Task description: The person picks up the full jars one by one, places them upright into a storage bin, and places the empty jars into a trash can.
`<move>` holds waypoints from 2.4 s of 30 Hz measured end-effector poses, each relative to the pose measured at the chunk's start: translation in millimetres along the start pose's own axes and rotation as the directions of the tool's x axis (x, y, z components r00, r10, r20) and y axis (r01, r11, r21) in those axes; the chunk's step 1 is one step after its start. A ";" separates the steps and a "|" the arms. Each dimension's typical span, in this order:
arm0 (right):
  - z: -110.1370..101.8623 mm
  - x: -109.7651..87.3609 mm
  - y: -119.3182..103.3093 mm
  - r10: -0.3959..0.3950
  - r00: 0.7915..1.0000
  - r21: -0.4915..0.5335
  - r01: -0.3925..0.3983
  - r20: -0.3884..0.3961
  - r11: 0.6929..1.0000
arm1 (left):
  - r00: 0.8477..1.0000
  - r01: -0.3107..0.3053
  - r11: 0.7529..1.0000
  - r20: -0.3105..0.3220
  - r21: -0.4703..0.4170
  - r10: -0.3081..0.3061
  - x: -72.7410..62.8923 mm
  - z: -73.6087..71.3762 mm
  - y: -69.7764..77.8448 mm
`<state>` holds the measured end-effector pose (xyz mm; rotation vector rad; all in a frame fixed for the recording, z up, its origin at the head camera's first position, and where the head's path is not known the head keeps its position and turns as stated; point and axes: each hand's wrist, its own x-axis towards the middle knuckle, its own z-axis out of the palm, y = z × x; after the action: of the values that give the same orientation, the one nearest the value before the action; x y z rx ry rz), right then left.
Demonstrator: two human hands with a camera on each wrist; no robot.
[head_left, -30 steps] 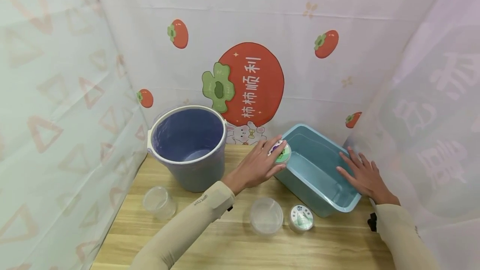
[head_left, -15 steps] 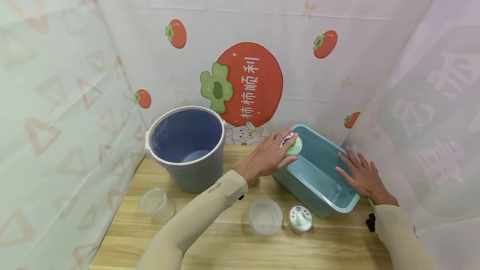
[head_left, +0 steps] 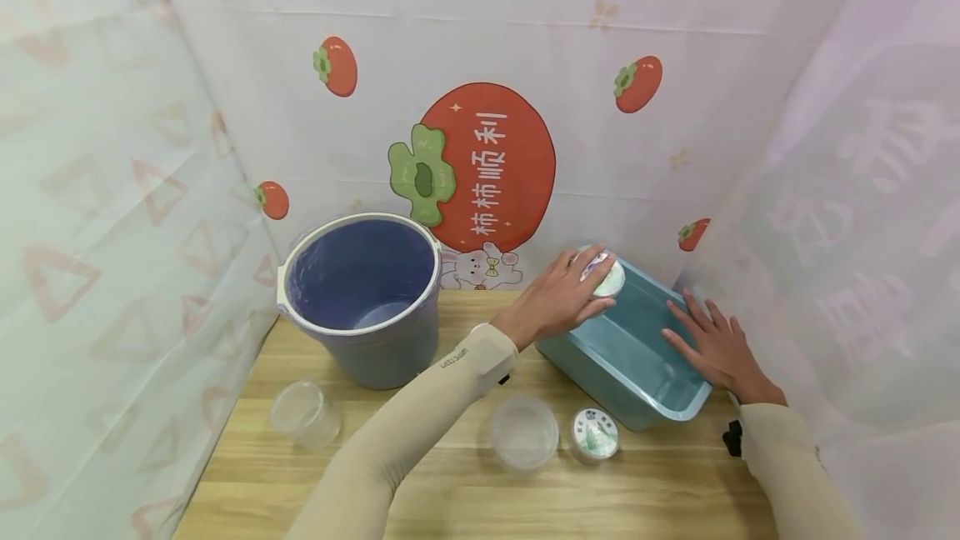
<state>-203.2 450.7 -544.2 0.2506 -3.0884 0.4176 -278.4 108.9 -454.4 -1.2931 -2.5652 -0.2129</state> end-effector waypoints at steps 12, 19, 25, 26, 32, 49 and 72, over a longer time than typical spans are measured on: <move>2.3 1.1 -0.2 0.013 1.000 -0.044 -0.012 0.022 0.999 | 0.997 0.028 1.000 0.077 0.012 -0.029 26.2 12.8 4.9; 0.8 0.7 -3.1 0.017 1.000 -0.046 -0.016 0.010 0.999 | 0.996 0.028 1.000 0.081 0.010 -0.029 34.7 25.8 6.8; 1.1 1.6 -3.0 0.013 1.000 -0.056 -0.012 0.008 0.998 | 0.996 0.033 0.999 0.088 0.030 -0.035 36.8 35.9 7.0; 0.9 1.7 -3.2 0.013 1.000 -0.055 -0.012 0.009 0.998 | 0.995 0.036 0.999 0.090 0.031 -0.038 36.7 37.8 6.9; 0.4 1.1 -4.2 0.006 1.000 -0.041 -0.006 0.004 0.999 | 0.989 0.072 0.997 0.132 -0.003 -0.071 36.8 51.6 6.2; 4.3 -0.1 -5.0 0.003 1.000 -0.034 -0.004 -0.010 0.999 | 0.977 0.056 0.995 0.202 0.077 -0.070 35.3 80.6 4.5; 5.9 -3.0 -2.7 0.018 1.000 -0.019 -0.018 -0.023 1.000 | 0.927 0.163 0.985 0.350 -0.055 -0.134 42.5 96.3 11.9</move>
<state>-199.8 447.1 -549.3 0.2161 -3.0731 0.3879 -308.9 172.2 -533.7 -1.2601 -2.9856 -0.1308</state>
